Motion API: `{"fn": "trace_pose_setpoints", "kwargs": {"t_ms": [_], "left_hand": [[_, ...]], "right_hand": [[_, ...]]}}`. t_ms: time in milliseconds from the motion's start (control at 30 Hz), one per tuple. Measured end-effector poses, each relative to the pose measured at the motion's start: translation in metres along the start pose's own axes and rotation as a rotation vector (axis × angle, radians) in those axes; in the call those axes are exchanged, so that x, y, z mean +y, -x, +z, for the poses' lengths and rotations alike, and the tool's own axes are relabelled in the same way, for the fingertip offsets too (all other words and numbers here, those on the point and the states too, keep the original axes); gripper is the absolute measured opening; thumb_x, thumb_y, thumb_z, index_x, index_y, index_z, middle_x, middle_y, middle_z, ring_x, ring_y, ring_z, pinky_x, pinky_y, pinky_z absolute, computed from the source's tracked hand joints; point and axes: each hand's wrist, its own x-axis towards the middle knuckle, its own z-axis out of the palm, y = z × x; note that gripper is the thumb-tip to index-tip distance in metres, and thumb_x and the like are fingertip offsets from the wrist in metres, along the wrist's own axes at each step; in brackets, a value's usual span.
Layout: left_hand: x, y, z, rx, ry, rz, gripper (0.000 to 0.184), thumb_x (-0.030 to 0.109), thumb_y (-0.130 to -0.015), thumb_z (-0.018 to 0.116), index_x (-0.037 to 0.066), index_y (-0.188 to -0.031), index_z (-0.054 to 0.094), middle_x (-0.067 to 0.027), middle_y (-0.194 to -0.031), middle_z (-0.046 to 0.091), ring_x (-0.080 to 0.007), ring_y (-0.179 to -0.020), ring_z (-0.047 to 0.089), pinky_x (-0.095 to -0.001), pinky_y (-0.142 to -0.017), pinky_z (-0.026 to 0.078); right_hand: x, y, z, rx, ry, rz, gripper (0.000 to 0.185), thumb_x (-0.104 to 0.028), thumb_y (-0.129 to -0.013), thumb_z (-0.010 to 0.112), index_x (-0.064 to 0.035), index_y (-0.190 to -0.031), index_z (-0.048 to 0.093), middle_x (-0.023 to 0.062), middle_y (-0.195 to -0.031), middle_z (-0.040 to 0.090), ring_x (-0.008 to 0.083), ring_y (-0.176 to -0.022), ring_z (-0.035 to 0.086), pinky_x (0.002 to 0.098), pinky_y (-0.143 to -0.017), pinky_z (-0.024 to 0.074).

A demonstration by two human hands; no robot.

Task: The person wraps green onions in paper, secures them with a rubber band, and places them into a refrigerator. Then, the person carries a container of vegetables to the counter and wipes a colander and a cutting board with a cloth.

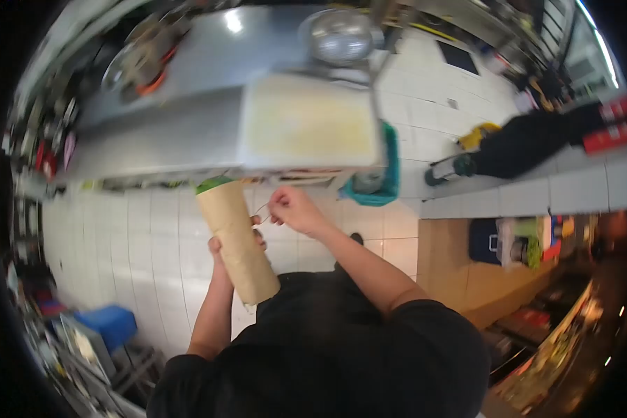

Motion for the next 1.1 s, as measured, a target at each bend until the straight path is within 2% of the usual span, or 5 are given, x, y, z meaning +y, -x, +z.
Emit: {"fn": "trace_pose_setpoints", "kwargs": {"t_ms": [233, 500, 733, 833, 1100], "left_hand": [[-0.114, -0.182, 0.12, -0.226, -0.102, -0.276, 0.096, 0.04, -0.063, 0.085, -0.003, -0.139, 0.045, -0.0182, -0.124, 0.054, -0.044, -0.091, 0.07, -0.0555, -0.069, 0.061], [-0.179, -0.32, 0.138, -0.226, -0.494, -0.599, 0.092, 0.027, -0.061, 0.086, -0.001, -0.141, 0.05, -0.0166, -0.123, 0.066, -0.0355, -0.104, 0.069, -0.0473, -0.086, 0.058], [-0.185, -0.463, 0.242, -0.538, -1.286, -0.398, 0.091, 0.027, -0.063, 0.088, 0.0, -0.142, 0.052, -0.0138, -0.131, 0.064, -0.0267, -0.117, 0.064, -0.0388, -0.102, 0.05], [-0.204, -0.502, 0.275, -0.655, -1.572, -0.183, 0.085, 0.027, -0.062, 0.087, -0.001, -0.136, 0.056, -0.018, -0.134, 0.061, -0.0288, -0.114, 0.065, -0.0368, -0.1, 0.05], [-0.224, -0.644, 0.308, -0.452, -2.088, -0.356, 0.078, 0.033, -0.063, 0.085, 0.003, -0.13, 0.058, -0.0163, -0.129, 0.057, -0.0406, -0.11, 0.064, -0.0457, -0.095, 0.052]], "right_hand": [[0.01, 0.082, -0.208, 0.129, 0.256, -0.063, 0.016, -0.013, -0.095, 0.062, 0.0014, -0.101, 0.067, 0.0088, -0.079, 0.068, 0.0159, -0.067, 0.068, 0.0323, -0.062, 0.0552], [-0.019, 0.133, -0.39, 0.253, -1.282, -0.431, 0.029, -0.02, -0.098, 0.057, 0.0026, -0.115, 0.064, 0.0048, -0.079, 0.057, 0.0194, -0.067, 0.06, 0.0361, -0.066, 0.0575], [-0.169, 0.147, -0.49, 0.048, -0.591, -0.25, 0.065, -0.021, -0.108, 0.046, -0.0255, -0.166, 0.017, 0.0026, -0.08, 0.051, 0.0141, -0.044, 0.048, 0.0295, -0.045, 0.0472], [-0.218, 0.105, -0.524, -0.058, 0.061, -0.126, 0.065, -0.019, -0.106, 0.047, -0.0237, -0.165, 0.019, 0.0025, -0.075, 0.05, 0.0135, -0.043, 0.05, 0.0306, -0.043, 0.0487], [-0.229, -0.013, -0.694, -0.035, -0.05, 0.057, 0.056, -0.025, -0.104, 0.057, -0.0188, -0.158, 0.042, -0.0005, -0.065, 0.053, 0.0091, -0.048, 0.053, 0.025, -0.048, 0.0467]]}}
